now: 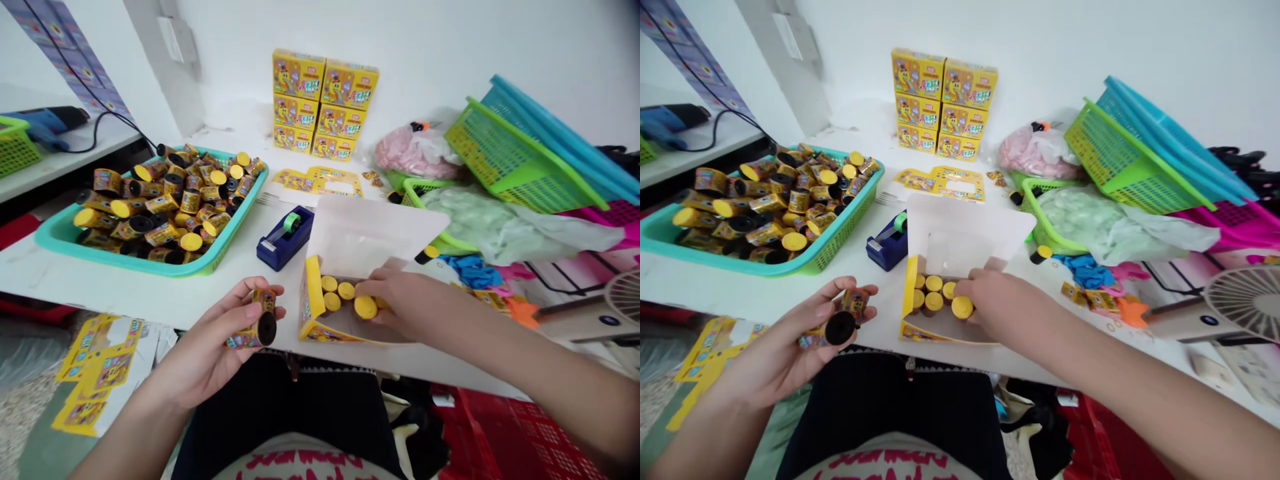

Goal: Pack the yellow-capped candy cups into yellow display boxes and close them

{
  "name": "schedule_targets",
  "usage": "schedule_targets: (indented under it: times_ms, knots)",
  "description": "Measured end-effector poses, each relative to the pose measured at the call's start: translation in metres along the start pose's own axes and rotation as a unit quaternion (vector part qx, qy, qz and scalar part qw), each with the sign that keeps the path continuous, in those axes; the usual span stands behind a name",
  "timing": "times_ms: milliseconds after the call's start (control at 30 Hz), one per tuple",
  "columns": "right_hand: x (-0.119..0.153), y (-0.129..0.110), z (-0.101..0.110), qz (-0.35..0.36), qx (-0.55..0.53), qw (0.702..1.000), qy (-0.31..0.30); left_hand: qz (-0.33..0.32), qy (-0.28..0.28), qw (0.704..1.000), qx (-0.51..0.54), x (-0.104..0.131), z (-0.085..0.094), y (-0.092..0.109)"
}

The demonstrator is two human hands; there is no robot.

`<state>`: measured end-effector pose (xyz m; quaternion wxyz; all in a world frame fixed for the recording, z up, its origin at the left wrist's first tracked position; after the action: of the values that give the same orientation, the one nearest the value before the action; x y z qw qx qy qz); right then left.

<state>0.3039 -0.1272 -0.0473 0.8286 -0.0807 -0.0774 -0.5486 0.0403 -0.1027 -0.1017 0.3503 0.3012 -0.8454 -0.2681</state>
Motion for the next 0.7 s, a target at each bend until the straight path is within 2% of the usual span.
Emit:
schedule_targets:
  times_ms: [133, 267, 367, 433, 500, 567, 700]
  knots:
    - [-0.011, -0.008, -0.022, -0.001, 0.047, 0.999, -0.006, 0.006, -0.011, 1.0, 0.008, -0.001, -0.006, -0.002]
    - [-0.019, -0.008, -0.031, -0.016, 0.044, 0.999, 0.014, 0.006, -0.009, 1.0, 0.01, 0.0, -0.009, -0.003]
    - [-0.015, -0.007, -0.023, -0.029, 0.011, 0.999, 0.024, 0.012, 0.003, 1.0, 0.025, 0.001, -0.011, -0.005]
    - [-0.007, -0.014, -0.007, -0.02, -0.029, 0.996, 0.08, 0.014, 0.008, 0.999, 0.039, 0.002, -0.015, -0.008]
    - [0.002, -0.03, 0.01, 0.021, -0.087, 0.978, 0.191, 0.005, 0.015, 0.998, 0.054, 0.004, -0.023, -0.013]
    - [0.008, -0.053, 0.019, 0.097, -0.14, 0.946, 0.275, -0.008, 0.015, 0.997, 0.075, 0.007, -0.033, -0.019]
    - [0.007, -0.091, 0.011, 0.24, -0.148, 0.921, 0.268, -0.009, -0.002, 0.993, 0.12, 0.013, -0.049, -0.03]
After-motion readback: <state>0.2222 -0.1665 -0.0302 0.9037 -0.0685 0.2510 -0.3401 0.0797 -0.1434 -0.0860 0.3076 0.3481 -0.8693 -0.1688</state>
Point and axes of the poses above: each hand's wrist, its own x-axis away from the middle knuckle, its own z-axis out of the back of the hand, y = z × x, the point moved 2 cm from there along -x, towards the middle knuckle, and after that the axes turned 6 degrees about z, right-handed, at the moved point
